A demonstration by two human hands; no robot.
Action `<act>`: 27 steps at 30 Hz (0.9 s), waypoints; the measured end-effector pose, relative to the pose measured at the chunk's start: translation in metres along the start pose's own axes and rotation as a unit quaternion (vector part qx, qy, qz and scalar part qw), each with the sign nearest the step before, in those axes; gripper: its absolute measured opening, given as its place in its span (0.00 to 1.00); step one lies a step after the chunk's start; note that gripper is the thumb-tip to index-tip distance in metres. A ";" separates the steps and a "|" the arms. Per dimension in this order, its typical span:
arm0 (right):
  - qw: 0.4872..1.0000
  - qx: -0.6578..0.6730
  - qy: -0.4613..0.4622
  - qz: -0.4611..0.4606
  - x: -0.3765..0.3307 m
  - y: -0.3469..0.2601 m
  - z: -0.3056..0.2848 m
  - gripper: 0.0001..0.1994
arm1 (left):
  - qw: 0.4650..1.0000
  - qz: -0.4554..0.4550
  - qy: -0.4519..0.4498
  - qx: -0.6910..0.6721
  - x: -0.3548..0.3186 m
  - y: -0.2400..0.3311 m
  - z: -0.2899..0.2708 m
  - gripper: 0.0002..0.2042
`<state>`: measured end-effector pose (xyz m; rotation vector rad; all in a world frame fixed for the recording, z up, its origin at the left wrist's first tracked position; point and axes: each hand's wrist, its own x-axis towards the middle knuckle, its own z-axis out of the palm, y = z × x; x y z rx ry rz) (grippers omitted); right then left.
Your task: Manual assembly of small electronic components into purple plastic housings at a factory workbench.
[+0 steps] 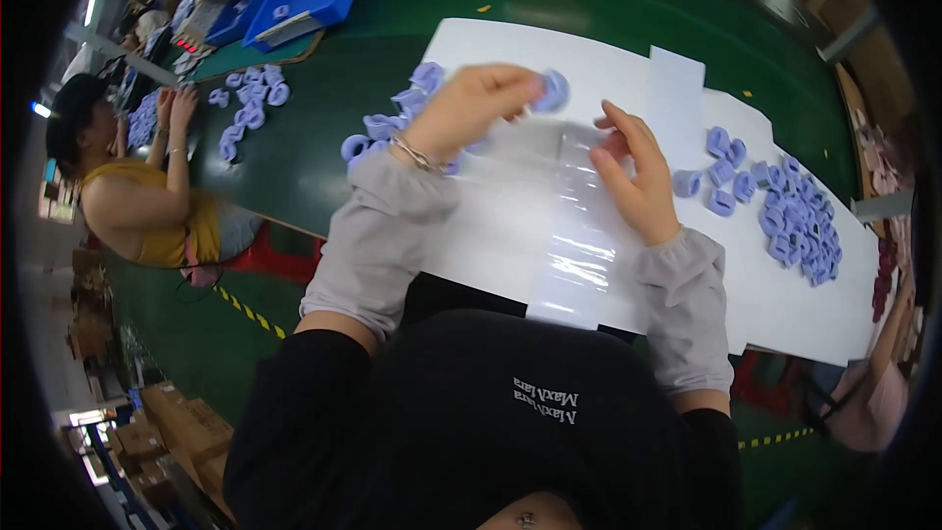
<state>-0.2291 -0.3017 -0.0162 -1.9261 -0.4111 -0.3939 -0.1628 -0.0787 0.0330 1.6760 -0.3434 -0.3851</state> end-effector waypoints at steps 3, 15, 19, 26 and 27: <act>0.992 0.123 0.015 0.031 0.001 0.003 0.007 0.19 | 0.998 0.022 -0.034 -0.048 0.007 -0.025 0.043 0.11; 0.997 0.073 0.026 0.015 0.000 0.011 0.010 0.15 | 0.991 0.076 0.110 0.017 0.021 -0.057 0.061 0.09; 0.967 0.194 0.000 0.164 -0.002 0.014 0.011 0.14 | 0.983 0.144 0.088 -0.073 0.020 -0.071 0.066 0.08; 0.981 0.150 0.000 0.121 0.000 0.016 0.008 0.20 | 0.985 0.161 -0.035 -0.046 0.015 -0.067 0.070 0.13; 0.981 0.150 0.000 0.123 0.000 0.017 0.008 0.20 | 0.982 0.133 -0.056 -0.121 0.013 -0.064 0.071 0.14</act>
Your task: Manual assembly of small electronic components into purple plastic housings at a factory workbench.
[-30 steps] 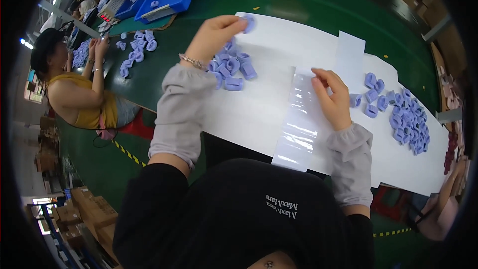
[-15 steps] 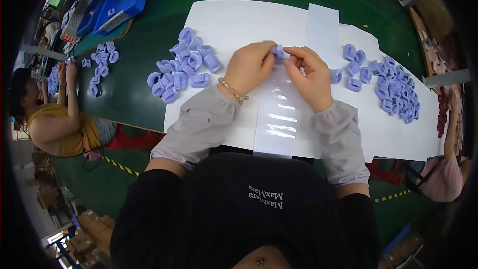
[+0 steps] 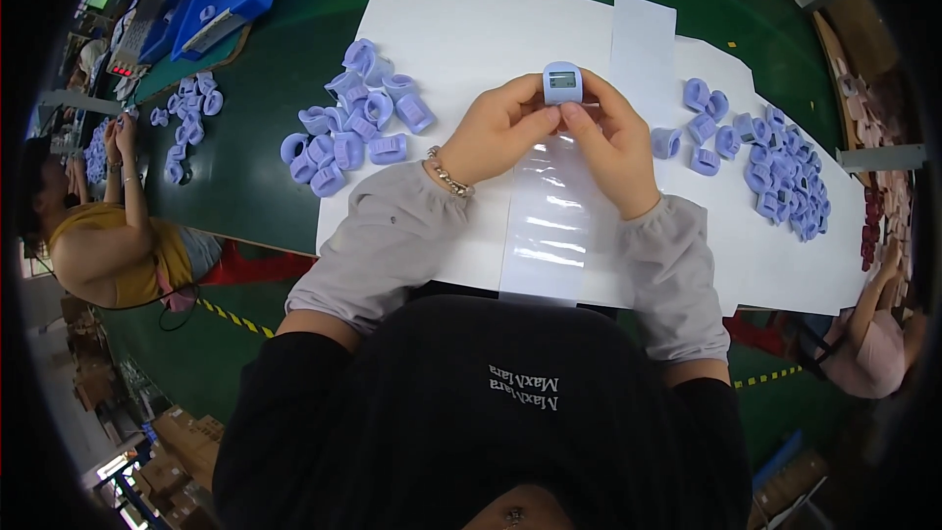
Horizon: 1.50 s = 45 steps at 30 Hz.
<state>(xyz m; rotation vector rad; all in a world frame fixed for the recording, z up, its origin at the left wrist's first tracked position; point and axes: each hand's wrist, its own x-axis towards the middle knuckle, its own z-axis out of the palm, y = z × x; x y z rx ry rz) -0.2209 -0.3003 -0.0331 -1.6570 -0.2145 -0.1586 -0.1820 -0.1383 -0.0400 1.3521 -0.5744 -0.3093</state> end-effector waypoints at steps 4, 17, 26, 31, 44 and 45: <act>0.999 0.047 -0.007 0.017 -0.001 0.002 -0.005 0.21 | 0.998 -0.025 -0.040 -0.051 -0.002 0.006 -0.003 0.15; 0.999 -0.020 -0.015 -0.032 0.001 -0.004 -0.007 0.23 | 0.997 -0.022 -0.038 -0.066 -0.003 0.004 -0.004 0.15; 0.999 -0.020 -0.021 -0.038 0.001 -0.004 -0.009 0.23 | 0.998 -0.031 -0.042 -0.043 -0.002 0.002 -0.006 0.15; 0.999 -0.022 -0.024 -0.039 0.001 -0.004 -0.010 0.22 | 0.998 -0.030 -0.038 -0.039 -0.002 0.003 -0.006 0.14; 0.999 -0.017 -0.025 -0.028 0.001 -0.003 -0.011 0.20 | 0.995 -0.040 -0.057 -0.074 -0.001 0.003 -0.006 0.15; 0.999 -0.017 -0.025 -0.029 0.001 -0.002 -0.011 0.20 | 0.995 -0.042 -0.064 -0.069 -0.001 0.003 -0.006 0.15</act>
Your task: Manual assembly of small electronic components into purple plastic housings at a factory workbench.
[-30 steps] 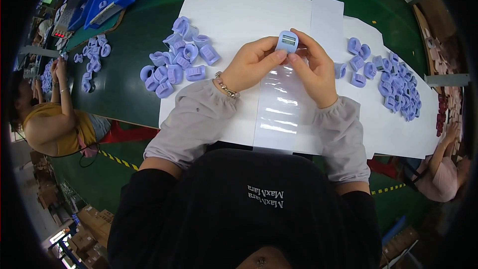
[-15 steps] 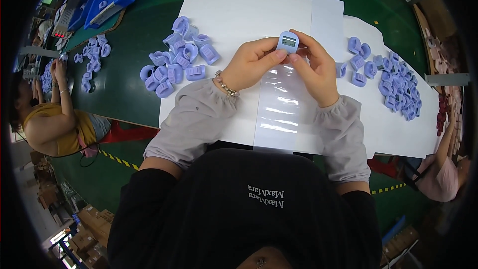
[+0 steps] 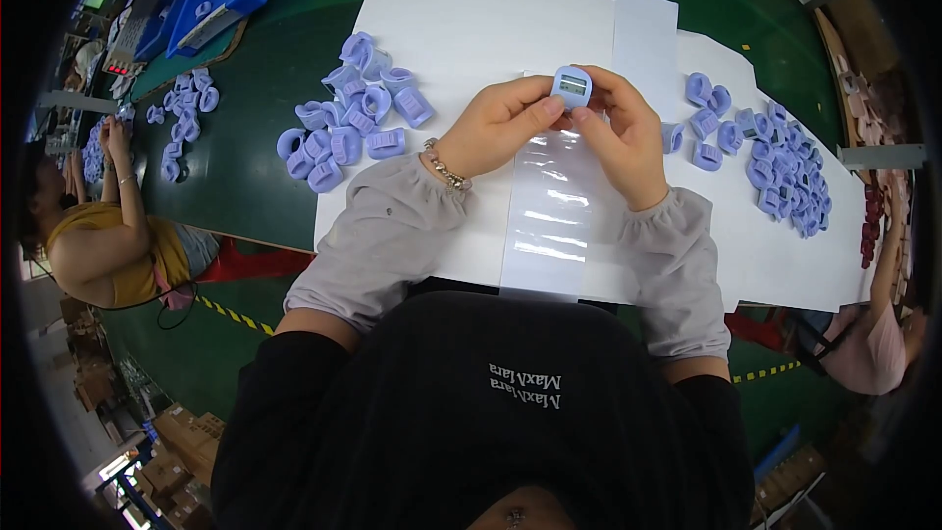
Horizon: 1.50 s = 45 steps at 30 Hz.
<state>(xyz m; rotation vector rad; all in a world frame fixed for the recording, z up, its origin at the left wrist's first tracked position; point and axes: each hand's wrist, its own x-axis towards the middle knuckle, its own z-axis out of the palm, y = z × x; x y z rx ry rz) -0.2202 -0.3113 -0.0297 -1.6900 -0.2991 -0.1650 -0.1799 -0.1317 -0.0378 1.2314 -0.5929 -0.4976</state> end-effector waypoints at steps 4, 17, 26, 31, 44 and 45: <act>0.999 0.023 0.001 0.025 0.000 0.001 0.000 0.19 | 1.000 -0.001 -0.005 0.010 -0.001 0.000 0.001 0.15; 0.999 0.043 -0.001 0.009 0.000 -0.001 0.001 0.19 | 1.000 0.005 -0.008 0.023 0.000 -0.002 0.001 0.15; 0.998 0.067 -0.006 0.017 0.000 0.000 0.001 0.19 | 1.000 0.013 -0.001 0.028 -0.001 -0.003 0.001 0.15; 0.998 0.061 -0.008 0.019 0.000 0.001 0.000 0.19 | 0.999 0.015 0.002 0.029 0.000 -0.004 0.001 0.15; 0.992 0.112 -0.021 0.053 -0.001 -0.006 0.001 0.21 | 0.998 -0.006 0.007 0.057 -0.001 -0.006 -0.001 0.14; 0.992 0.113 -0.022 0.053 0.000 -0.006 0.001 0.21 | 0.998 -0.002 0.008 0.055 -0.001 -0.005 -0.002 0.14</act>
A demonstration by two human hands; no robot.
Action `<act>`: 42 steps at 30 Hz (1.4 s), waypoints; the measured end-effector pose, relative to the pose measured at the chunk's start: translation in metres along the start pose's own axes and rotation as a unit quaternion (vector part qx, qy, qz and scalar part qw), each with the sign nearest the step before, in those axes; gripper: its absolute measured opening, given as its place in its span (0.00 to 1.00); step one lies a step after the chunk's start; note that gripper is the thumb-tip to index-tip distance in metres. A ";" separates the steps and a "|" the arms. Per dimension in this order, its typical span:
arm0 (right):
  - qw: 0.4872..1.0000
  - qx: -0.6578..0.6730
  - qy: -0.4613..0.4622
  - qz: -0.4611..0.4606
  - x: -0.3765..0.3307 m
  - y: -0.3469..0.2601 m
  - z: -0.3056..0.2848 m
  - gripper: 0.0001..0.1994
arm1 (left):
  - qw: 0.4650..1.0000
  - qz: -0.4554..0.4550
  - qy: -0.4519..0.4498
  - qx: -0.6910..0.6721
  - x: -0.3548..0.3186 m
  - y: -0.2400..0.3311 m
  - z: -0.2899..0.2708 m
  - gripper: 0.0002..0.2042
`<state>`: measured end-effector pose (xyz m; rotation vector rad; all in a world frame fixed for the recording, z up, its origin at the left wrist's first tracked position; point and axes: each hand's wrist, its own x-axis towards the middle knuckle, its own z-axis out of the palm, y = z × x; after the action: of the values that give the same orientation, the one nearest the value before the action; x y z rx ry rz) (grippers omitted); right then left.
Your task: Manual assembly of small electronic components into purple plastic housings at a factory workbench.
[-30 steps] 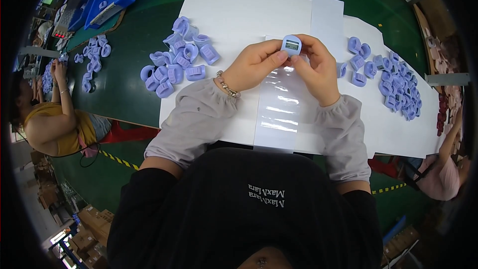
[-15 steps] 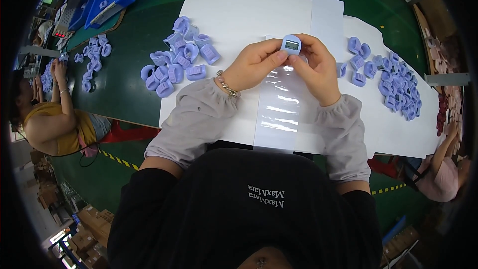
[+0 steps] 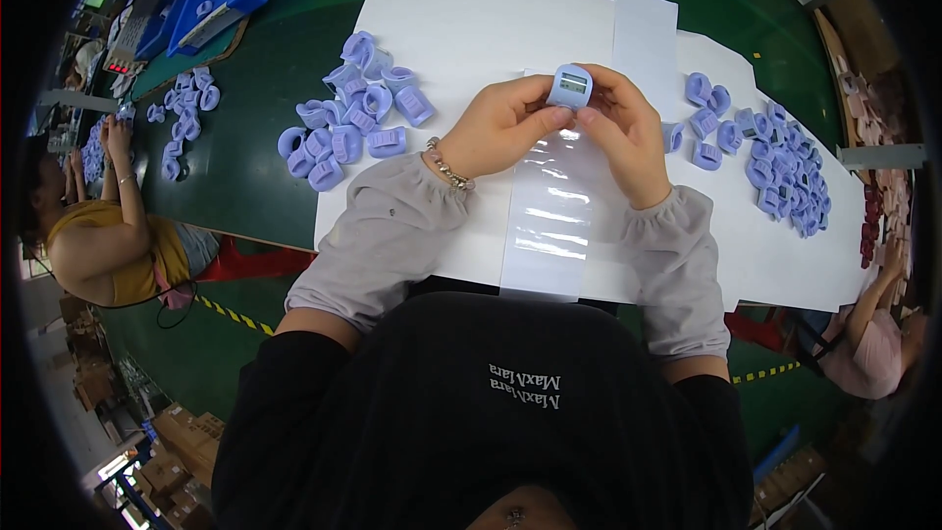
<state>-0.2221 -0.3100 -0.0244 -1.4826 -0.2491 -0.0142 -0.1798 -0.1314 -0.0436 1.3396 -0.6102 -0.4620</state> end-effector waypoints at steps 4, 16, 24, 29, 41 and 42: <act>0.978 -0.177 0.078 -0.075 0.006 0.010 -0.007 0.20 | 1.000 0.008 -0.001 -0.006 0.001 0.005 -0.001 0.16; 0.948 -0.309 0.068 0.025 0.009 0.010 -0.009 0.13 | 0.969 0.059 0.215 0.103 0.012 -0.010 -0.013 0.17; 0.798 -0.529 0.125 -0.258 0.011 0.005 0.004 0.11 | 0.982 -0.030 0.186 -0.009 0.010 0.000 -0.007 0.19; 0.806 -0.507 0.092 -0.292 0.010 0.014 0.004 0.12 | 0.983 -0.053 0.174 -0.025 0.010 0.003 -0.006 0.20; 0.870 -0.412 0.140 -0.234 0.009 0.011 0.002 0.08 | 0.989 -0.015 0.145 0.009 0.008 -0.004 -0.006 0.21; 0.870 -0.411 0.140 -0.233 0.010 0.010 0.001 0.08 | 0.989 -0.016 0.145 0.009 0.008 -0.004 -0.006 0.21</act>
<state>-0.2108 -0.3069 -0.0324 -2.2008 -0.3859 -0.8123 -0.1700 -0.1328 -0.0466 1.4038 -0.3533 -0.2788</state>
